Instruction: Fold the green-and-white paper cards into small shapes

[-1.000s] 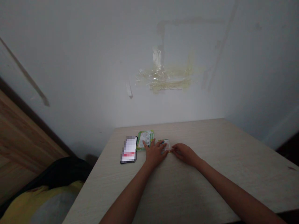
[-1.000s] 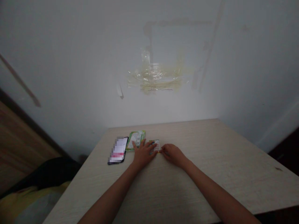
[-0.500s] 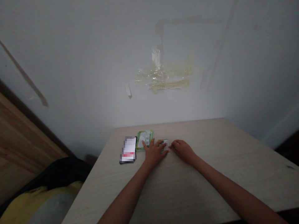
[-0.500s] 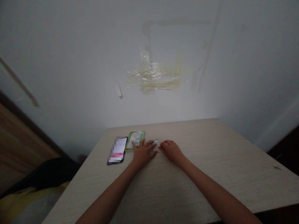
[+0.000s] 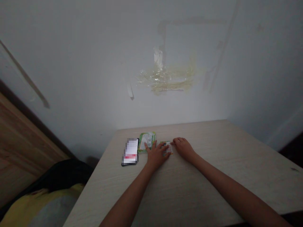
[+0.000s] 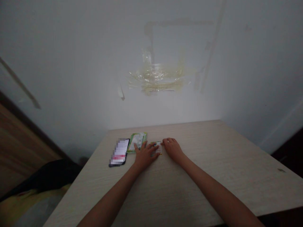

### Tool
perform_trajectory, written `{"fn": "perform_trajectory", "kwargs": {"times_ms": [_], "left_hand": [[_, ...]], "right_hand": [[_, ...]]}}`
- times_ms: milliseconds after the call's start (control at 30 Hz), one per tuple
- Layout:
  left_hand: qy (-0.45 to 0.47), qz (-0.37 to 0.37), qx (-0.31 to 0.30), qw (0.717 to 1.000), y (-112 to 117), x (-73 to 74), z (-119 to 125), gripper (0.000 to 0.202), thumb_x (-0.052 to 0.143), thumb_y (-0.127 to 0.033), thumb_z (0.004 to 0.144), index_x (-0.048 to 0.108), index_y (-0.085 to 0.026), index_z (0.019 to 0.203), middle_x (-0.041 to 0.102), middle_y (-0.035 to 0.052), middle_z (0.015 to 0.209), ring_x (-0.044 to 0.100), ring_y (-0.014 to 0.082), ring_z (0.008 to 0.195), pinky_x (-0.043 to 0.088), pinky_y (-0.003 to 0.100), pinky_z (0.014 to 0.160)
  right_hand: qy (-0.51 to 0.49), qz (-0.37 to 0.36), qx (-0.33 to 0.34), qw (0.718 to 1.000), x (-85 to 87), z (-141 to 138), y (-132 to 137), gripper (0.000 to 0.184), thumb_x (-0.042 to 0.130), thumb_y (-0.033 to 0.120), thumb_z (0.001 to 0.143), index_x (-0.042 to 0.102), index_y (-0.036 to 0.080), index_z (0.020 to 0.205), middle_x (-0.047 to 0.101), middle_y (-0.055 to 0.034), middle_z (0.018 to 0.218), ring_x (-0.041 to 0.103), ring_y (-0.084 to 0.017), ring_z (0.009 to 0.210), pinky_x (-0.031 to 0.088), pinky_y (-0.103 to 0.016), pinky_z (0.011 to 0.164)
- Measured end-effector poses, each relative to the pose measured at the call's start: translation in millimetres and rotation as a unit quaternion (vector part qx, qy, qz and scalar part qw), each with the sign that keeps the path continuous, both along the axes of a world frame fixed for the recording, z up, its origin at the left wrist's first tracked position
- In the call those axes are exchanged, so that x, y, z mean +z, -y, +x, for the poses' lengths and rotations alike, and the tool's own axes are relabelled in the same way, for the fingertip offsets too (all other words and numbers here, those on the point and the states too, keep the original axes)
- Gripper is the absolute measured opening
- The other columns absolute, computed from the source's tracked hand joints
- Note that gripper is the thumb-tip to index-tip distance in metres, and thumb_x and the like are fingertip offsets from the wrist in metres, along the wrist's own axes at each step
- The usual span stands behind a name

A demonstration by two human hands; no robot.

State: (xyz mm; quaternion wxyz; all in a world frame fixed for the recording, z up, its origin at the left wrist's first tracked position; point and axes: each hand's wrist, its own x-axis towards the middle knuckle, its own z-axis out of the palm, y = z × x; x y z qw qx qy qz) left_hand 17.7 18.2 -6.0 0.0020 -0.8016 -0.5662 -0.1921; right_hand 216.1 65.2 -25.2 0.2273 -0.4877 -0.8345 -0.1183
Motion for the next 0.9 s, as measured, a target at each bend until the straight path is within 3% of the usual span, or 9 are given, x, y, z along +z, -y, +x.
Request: {"fn": "perform_trajectory", "kwargs": {"times_ms": [267, 433, 567, 733, 900], "left_hand": [[-0.006, -0.002, -0.004, 1.0, 0.8, 1.1, -0.4, 0.04, 0.046, -0.062, 0.087, 0.058, -0.047, 0.122, 0.055, -0.0052, 0.137, 0.03, 0.0376, 0.136, -0.013, 0.078, 0.101], [-0.016, 0.006, -0.012, 1.0, 1.6, 1.8, -1.4, 0.041, 0.043, -0.062, 0.087, 0.056, -0.048, 0.124, 0.055, -0.0045, 0.137, 0.029, 0.039, 0.137, -0.008, 0.079, 0.101], [-0.006, -0.001, -0.007, 1.0, 1.6, 2.1, -1.0, 0.041, 0.046, -0.062, 0.086, 0.058, -0.047, 0.122, 0.056, -0.0033, 0.136, 0.028, 0.0388, 0.137, -0.013, 0.079, 0.1], [-0.008, 0.005, -0.008, 1.0, 2.4, 2.5, -0.5, 0.04, 0.045, -0.062, 0.087, 0.056, -0.049, 0.123, 0.055, -0.0051, 0.137, 0.029, 0.0382, 0.136, -0.013, 0.08, 0.099], [-0.008, 0.011, -0.007, 1.0, 1.6, 0.4, -0.2, 0.039, 0.048, -0.06, 0.087, 0.057, -0.049, 0.123, 0.056, -0.0052, 0.136, 0.03, 0.0385, 0.136, -0.012, 0.08, 0.098]], "right_hand": [[-0.028, -0.01, -0.023, 0.999, -1.9, -5.7, -9.6, 0.014, 0.047, 0.029, 0.096, 0.058, 0.02, 0.097, 0.067, -0.011, 0.095, 0.061, -0.023, 0.094, 0.044, -0.034, 0.084], [-0.089, -0.065, -0.019, 0.994, -7.2, -2.8, -9.2, 0.013, 0.047, 0.025, 0.095, 0.055, 0.018, 0.103, 0.066, -0.0104, 0.1, 0.062, -0.021, 0.094, 0.046, -0.031, 0.082], [-0.193, -0.129, 0.036, 0.972, -9.1, 3.2, -7.5, 0.016, 0.049, 0.02, 0.092, 0.051, 0.018, 0.108, 0.066, -0.0111, 0.109, 0.062, -0.019, 0.102, 0.046, -0.031, 0.086], [-0.293, -0.208, 0.078, 0.93, -7.2, 7.4, -4.7, 0.013, 0.052, 0.02, 0.09, 0.046, 0.022, 0.101, 0.069, -0.0069, 0.105, 0.064, -0.018, 0.103, 0.047, -0.033, 0.089], [-0.276, -0.206, 0.064, 0.937, -3.2, 5.0, -3.0, 0.008, 0.051, 0.025, 0.091, 0.047, 0.022, 0.097, 0.069, -0.0069, 0.098, 0.065, -0.02, 0.096, 0.047, -0.033, 0.083]]}}
